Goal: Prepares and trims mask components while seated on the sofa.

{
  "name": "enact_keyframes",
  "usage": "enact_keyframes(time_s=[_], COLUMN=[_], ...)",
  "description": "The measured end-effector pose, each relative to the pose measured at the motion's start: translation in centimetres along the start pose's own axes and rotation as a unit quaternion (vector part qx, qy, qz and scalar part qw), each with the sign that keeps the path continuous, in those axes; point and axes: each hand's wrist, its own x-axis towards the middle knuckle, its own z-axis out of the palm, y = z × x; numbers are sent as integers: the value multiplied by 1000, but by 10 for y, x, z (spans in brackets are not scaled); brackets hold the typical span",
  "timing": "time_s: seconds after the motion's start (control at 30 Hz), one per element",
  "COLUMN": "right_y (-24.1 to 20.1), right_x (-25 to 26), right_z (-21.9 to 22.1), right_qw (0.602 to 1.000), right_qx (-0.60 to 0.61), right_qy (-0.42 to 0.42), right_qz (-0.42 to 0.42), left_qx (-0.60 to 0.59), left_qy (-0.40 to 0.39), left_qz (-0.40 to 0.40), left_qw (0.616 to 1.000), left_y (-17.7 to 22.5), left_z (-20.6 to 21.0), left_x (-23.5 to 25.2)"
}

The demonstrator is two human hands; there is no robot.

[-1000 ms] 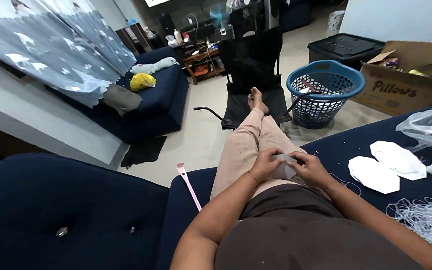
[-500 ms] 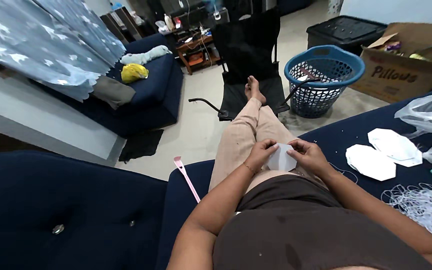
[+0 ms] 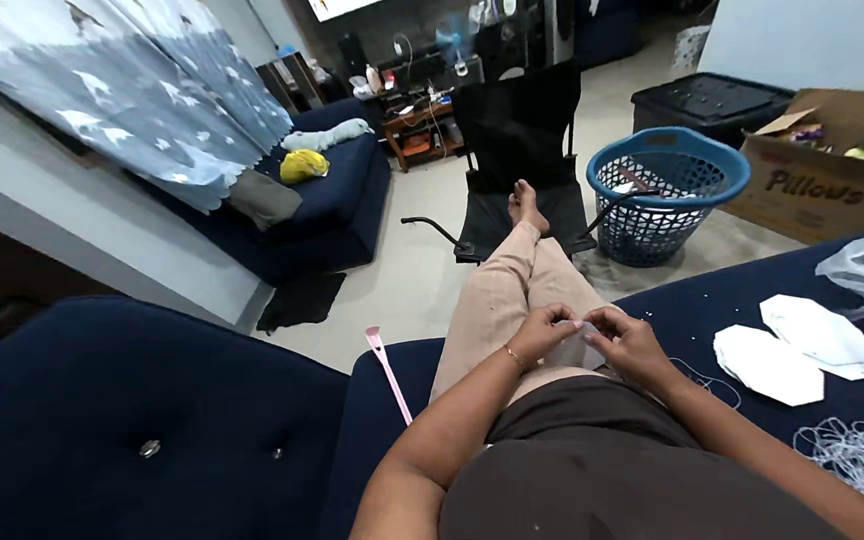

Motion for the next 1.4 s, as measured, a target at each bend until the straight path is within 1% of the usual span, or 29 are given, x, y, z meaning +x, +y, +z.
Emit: enact_keyframes(time_s=[0.13, 0.27, 0.37, 0.57, 0.73, 0.9, 1.0, 1.07, 1.13, 1.17, 1.23, 1.3, 1.4], right_y=[1, 4, 6, 7, 7, 7, 9, 8, 5, 6, 12, 19, 34], right_x=[-1, -2, -3, -5, -5, -7, -9, -8, -7, -8, -12, -19, -35], right_z=[1, 2, 2, 4, 2, -3, -7, -14, -32, -44, -74, -106, -138], right_qw=[1000, 1000, 999, 998, 997, 996, 996, 995, 995, 994, 991, 981, 958], right_qx=[-9, -13, -22, -45, -57, -46, -45, -57, -83, -96, -117, -155, -220], right_qy=[5, 6, 9, 16, 30, 42, 34, 22, 18, 29, 54, 73, 55], right_qz=[-18, -21, -30, -44, -51, -59, -72, -81, -60, -39, 31, 93, 177], left_qx=[12, 58, 97, 202, 204, 150, 148, 171, 191, 189, 170, 149, 127], left_qy=[5, -7, -14, 9, 16, 31, 8, -9, 4, 24, 68, 108, 129], left_qz=[10, 4, 28, 68, 93, 100, 90, 71, 44, 30, 11, 9, 7], left_qw=[1000, 998, 995, 977, 974, 983, 985, 983, 981, 981, 983, 983, 983], left_y=[-3, 2, 0, 4, 2, 4, 4, 9, 16, 16, 4, -5, -8], left_z=[-1, 0, 0, 0, -1, 2, 4, 3, 1, 0, -2, -4, -6], left_x=[1, 1, 1, -2, -3, -5, -7, -8, -11, -13, -16, -15, -15])
